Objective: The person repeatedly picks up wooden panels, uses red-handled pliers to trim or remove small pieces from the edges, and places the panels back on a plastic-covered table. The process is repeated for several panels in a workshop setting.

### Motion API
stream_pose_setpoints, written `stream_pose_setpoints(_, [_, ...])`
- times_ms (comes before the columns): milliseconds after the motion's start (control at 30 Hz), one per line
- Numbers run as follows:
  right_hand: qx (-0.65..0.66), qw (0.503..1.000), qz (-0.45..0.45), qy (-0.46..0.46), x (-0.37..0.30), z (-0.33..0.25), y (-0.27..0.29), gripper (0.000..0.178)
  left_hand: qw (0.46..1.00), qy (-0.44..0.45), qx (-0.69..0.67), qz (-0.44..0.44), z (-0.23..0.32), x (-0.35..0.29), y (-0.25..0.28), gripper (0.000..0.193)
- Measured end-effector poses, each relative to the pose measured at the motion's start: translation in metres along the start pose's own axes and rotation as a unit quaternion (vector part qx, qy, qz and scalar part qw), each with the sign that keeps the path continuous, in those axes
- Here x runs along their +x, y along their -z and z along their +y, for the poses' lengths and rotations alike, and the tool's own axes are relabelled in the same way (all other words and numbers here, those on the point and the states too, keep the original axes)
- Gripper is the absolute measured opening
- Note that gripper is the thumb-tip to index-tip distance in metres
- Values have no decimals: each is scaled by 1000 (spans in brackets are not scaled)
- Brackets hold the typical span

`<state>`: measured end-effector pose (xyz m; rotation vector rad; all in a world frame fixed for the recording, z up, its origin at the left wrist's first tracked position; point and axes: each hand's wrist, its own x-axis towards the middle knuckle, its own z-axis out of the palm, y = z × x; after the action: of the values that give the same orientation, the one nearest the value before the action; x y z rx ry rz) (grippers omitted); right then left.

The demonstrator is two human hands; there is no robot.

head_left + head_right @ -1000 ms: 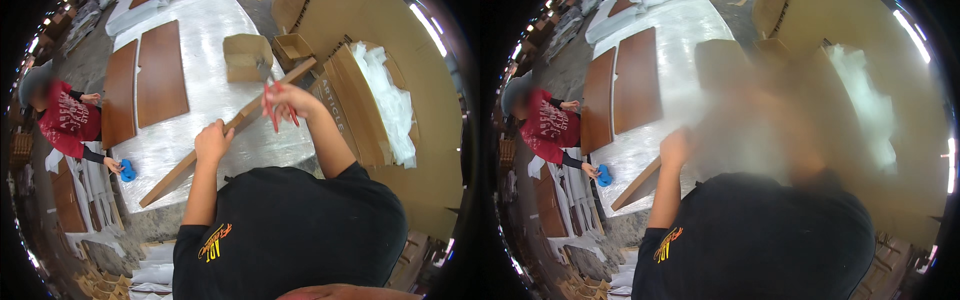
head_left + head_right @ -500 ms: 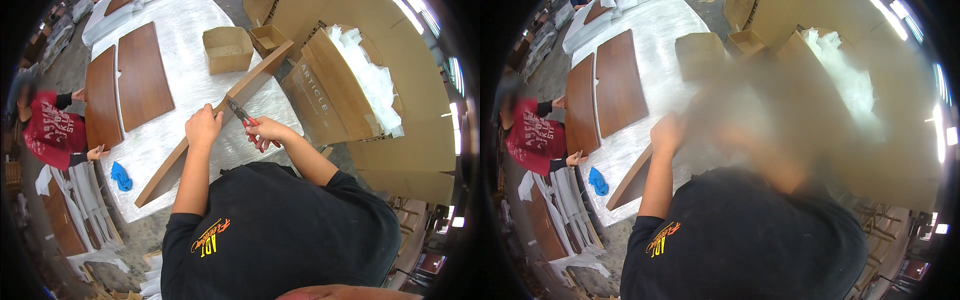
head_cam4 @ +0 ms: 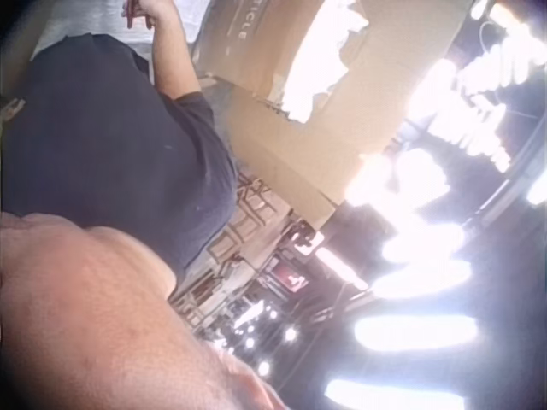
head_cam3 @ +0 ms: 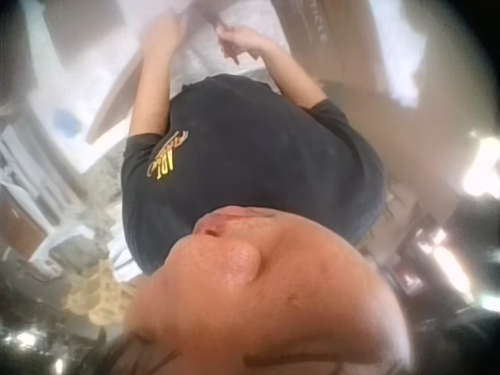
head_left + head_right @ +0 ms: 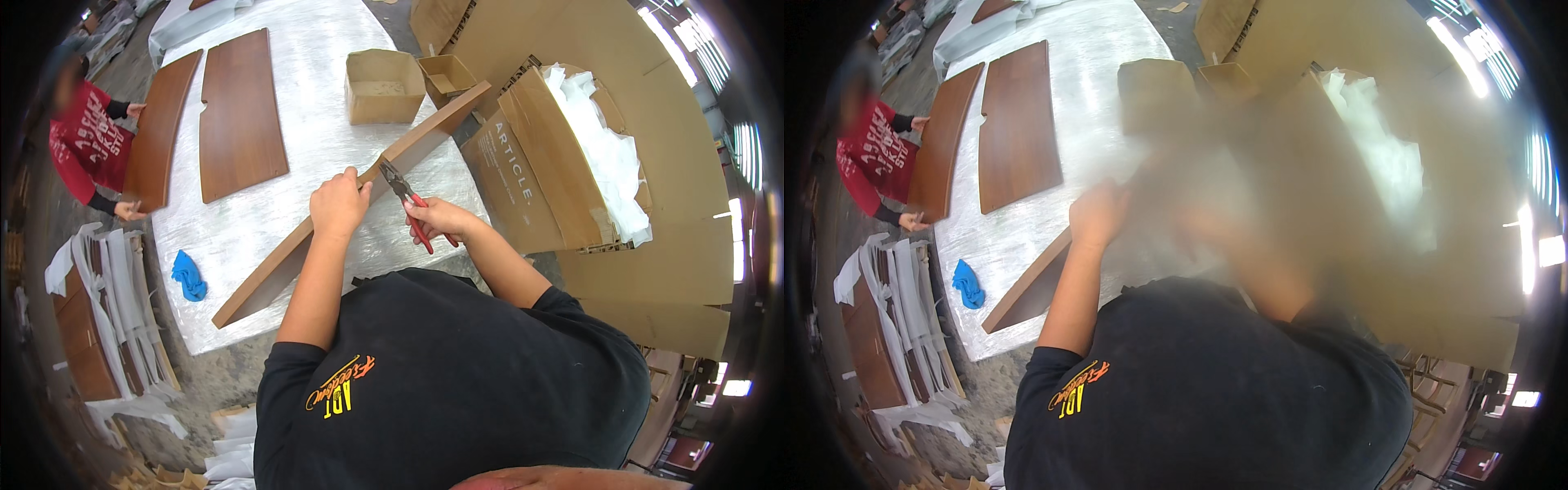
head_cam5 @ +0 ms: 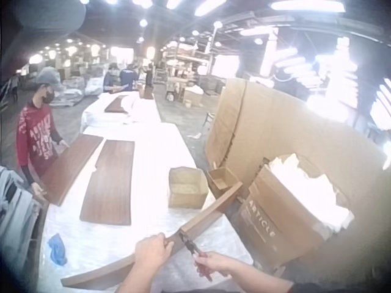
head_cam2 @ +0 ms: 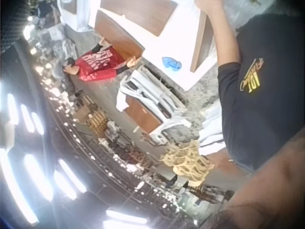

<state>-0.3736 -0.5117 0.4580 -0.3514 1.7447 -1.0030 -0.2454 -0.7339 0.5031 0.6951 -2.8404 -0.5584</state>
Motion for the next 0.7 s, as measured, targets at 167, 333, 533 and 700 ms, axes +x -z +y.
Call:
stream_pose_setpoints(167, [-34,999,-25,-31,4,17,-7,52,1000,-5,6,-1,-5,-12,-9,35])
stream_pose_setpoints(333, [-25,999,-10,-28,13,22,-11,53,1000,2,9,-1,-6,-9,-8,34])
stream_pose_setpoints(533, [-12,998,-2,-55,7,14,-25,59,1000,-3,8,3,-8,-12,-9,33])
stream_pose_setpoints(700, [95,991,-54,-72,-3,7,-28,60,1000,-3,14,2,-6,-12,-8,33])
